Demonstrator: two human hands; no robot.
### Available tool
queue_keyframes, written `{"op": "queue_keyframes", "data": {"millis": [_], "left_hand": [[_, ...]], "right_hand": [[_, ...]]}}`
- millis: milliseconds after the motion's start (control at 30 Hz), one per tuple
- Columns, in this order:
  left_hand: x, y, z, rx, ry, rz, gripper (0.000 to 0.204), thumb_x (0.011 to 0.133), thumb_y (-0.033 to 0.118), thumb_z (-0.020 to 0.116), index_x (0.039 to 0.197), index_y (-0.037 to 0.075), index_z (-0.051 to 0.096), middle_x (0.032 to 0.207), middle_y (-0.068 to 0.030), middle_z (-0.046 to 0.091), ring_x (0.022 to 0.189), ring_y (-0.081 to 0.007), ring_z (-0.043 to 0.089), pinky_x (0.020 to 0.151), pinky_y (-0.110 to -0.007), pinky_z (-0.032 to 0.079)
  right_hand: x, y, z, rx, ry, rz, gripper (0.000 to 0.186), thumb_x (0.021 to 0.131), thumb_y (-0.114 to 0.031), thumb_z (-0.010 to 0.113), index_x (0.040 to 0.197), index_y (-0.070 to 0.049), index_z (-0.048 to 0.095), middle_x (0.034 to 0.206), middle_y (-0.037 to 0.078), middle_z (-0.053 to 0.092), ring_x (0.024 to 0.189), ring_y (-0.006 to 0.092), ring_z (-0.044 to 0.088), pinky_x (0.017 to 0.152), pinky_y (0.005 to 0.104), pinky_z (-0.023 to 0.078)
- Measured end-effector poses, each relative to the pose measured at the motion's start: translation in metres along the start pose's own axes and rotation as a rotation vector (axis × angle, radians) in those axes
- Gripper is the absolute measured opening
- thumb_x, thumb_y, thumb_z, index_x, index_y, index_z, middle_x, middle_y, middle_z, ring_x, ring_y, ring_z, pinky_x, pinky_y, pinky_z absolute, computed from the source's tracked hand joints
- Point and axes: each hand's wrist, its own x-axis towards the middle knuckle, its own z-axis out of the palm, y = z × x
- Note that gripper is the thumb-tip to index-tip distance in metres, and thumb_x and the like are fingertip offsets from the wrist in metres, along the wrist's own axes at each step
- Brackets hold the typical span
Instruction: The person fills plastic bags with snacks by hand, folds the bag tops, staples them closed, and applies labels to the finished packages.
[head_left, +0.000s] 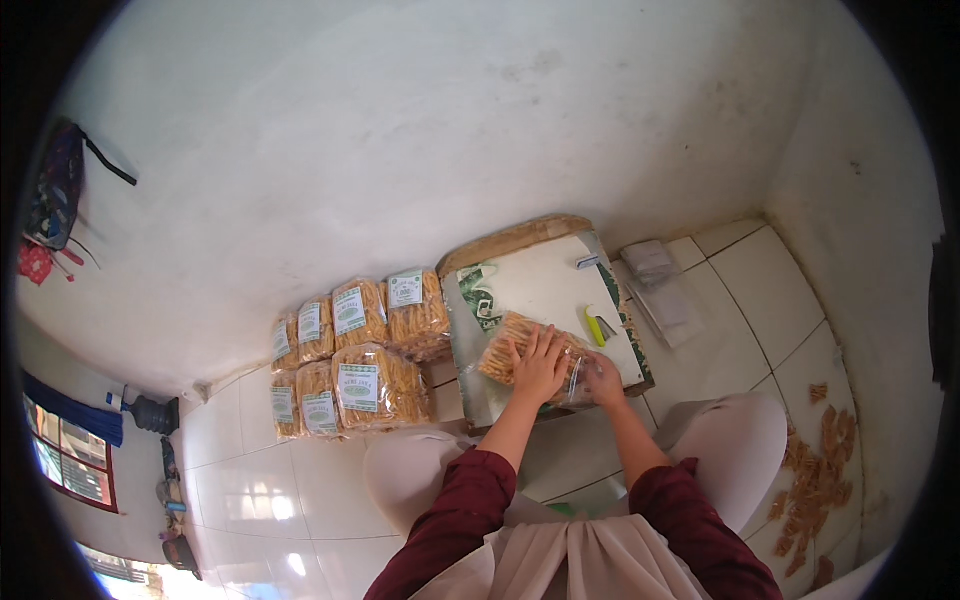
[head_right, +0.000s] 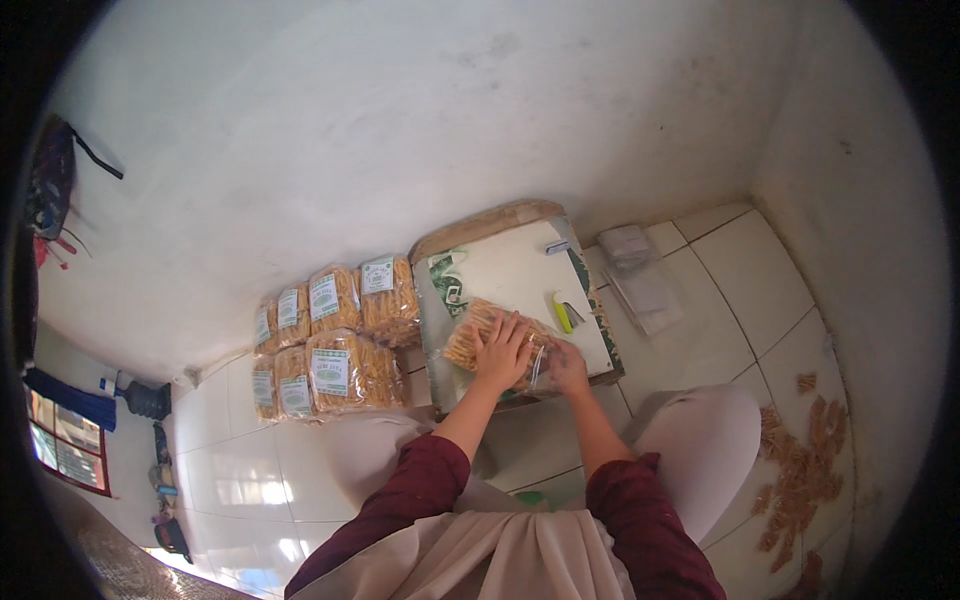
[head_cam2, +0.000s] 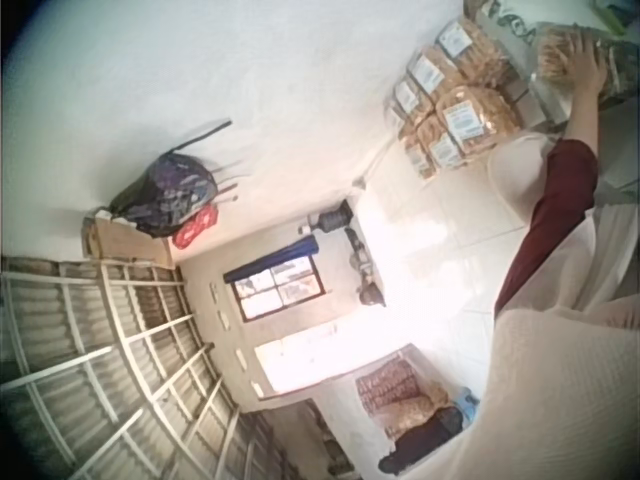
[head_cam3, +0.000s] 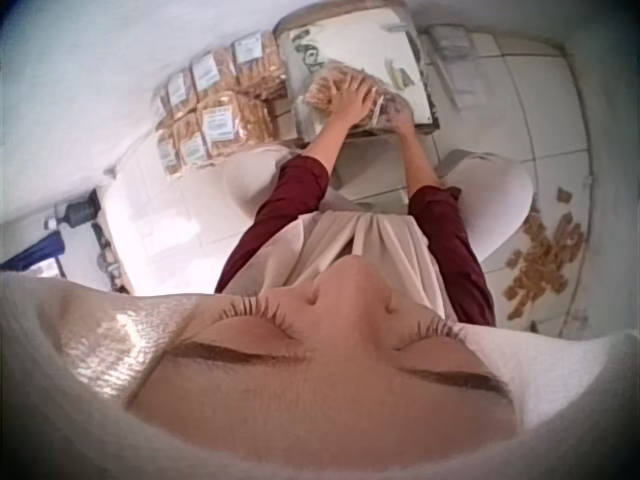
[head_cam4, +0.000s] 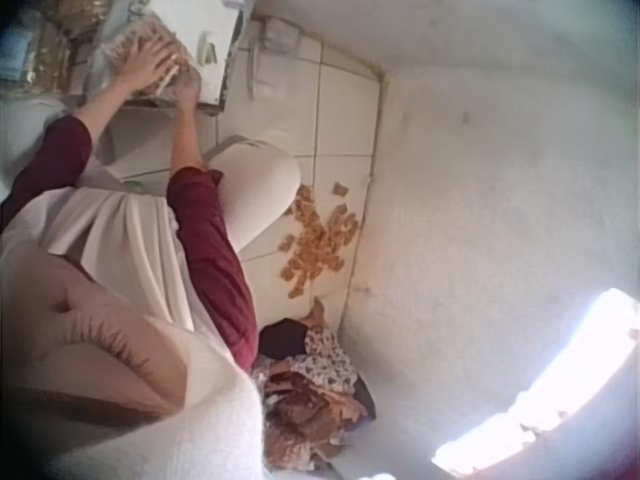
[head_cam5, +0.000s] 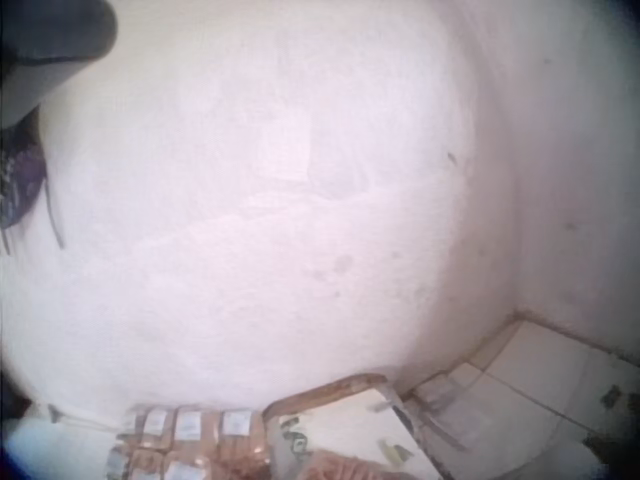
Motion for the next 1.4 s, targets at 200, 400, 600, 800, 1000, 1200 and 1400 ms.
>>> {"op": "queue_keyframes", "data": {"millis": [200, 400, 600, 800, 1000, 1200, 1400], "left_hand": [[0.005, 0.002, 0.002, -0.033, 0.016, 0.023, 0.042, 0.088, 0.038, 0.045, 0.125, 0.020, 0.050, 0.137, -0.0017, 0.041, 0.130, -0.0258, 0.032, 0.104, -0.059, 0.008], [0.000, -0.006, 0.009, -0.032, 0.020, -0.005, 0.038, 0.089, 0.037, 0.044, 0.122, 0.018, 0.052, 0.136, -0.0020, 0.042, 0.129, -0.0263, 0.032, 0.105, -0.057, 0.009], [0.006, 0.001, 0.002, -0.069, -0.010, -0.016, 0.036, 0.091, 0.033, 0.039, 0.123, 0.019, 0.051, 0.135, -0.0008, 0.043, 0.130, -0.0239, 0.031, 0.106, -0.056, 0.010], [0.003, -0.004, 0.007, -0.088, -0.016, -0.051, 0.037, 0.093, 0.030, 0.036, 0.126, 0.017, 0.048, 0.135, -0.0001, 0.043, 0.130, -0.0227, 0.031, 0.107, -0.054, 0.009], [0.010, -0.013, 0.010, -0.466, 0.043, -0.227, 0.038, 0.096, 0.032, 0.030, 0.120, 0.013, 0.053, 0.123, -0.0063, 0.054, 0.125, -0.0246, 0.039, 0.108, -0.051, 0.010], [0.014, -0.022, 0.012, -0.664, 0.074, -0.290, 0.041, 0.097, 0.033, 0.029, 0.111, 0.010, 0.060, 0.118, -0.0096, 0.057, 0.124, -0.0259, 0.041, 0.107, -0.048, 0.012], [0.015, -0.025, 0.013, -0.701, 0.087, -0.269, 0.041, 0.097, 0.034, 0.030, 0.111, 0.009, 0.060, 0.119, -0.0100, 0.057, 0.124, -0.0262, 0.041, 0.107, -0.048, 0.012]], "right_hand": [[0.019, 0.038, -0.002, -0.293, -0.044, -0.090, 0.041, 0.082, -0.002, 0.047, 0.122, -0.012, 0.050, 0.090, 0.009, 0.051, 0.065, 0.0147, 0.054, 0.050, 0.0270, 0.046], [0.009, -0.013, 0.001, -0.028, -0.072, 0.230, 0.046, 0.083, 0.000, 0.046, 0.126, -0.013, 0.044, 0.084, 0.005, 0.050, 0.055, 0.0122, 0.052, 0.047, 0.0250, 0.044], [0.011, 0.013, -0.011, 0.110, -0.078, 0.129, 0.041, 0.084, -0.001, 0.046, 0.122, -0.013, 0.046, 0.083, 0.004, 0.049, 0.058, 0.0121, 0.056, 0.048, 0.0237, 0.045], [0.007, 0.005, -0.007, 0.019, -0.170, 0.157, 0.039, 0.084, -0.001, 0.047, 0.120, -0.013, 0.048, 0.092, 0.003, 0.047, 0.066, 0.0107, 0.056, 0.051, 0.0234, 0.046], [0.002, -0.013, -0.009, -0.024, -0.235, 0.089, 0.038, 0.083, -0.001, 0.050, 0.120, -0.013, 0.048, 0.094, 0.002, 0.047, 0.067, 0.0104, 0.055, 0.052, 0.0241, 0.046], [0.000, -0.023, -0.001, -0.051, -0.011, 0.150, 0.022, 0.080, -0.004, 0.058, 0.101, -0.007, 0.051, 0.078, 0.003, 0.052, 0.059, 0.0114, 0.055, 0.046, 0.0248, 0.044], [0.012, 0.002, -0.006, -0.173, -0.072, 0.182, 0.012, 0.079, -0.004, 0.060, 0.088, -0.003, 0.051, 0.072, 0.005, 0.056, 0.064, 0.0121, 0.058, 0.050, 0.0274, 0.046]]}}
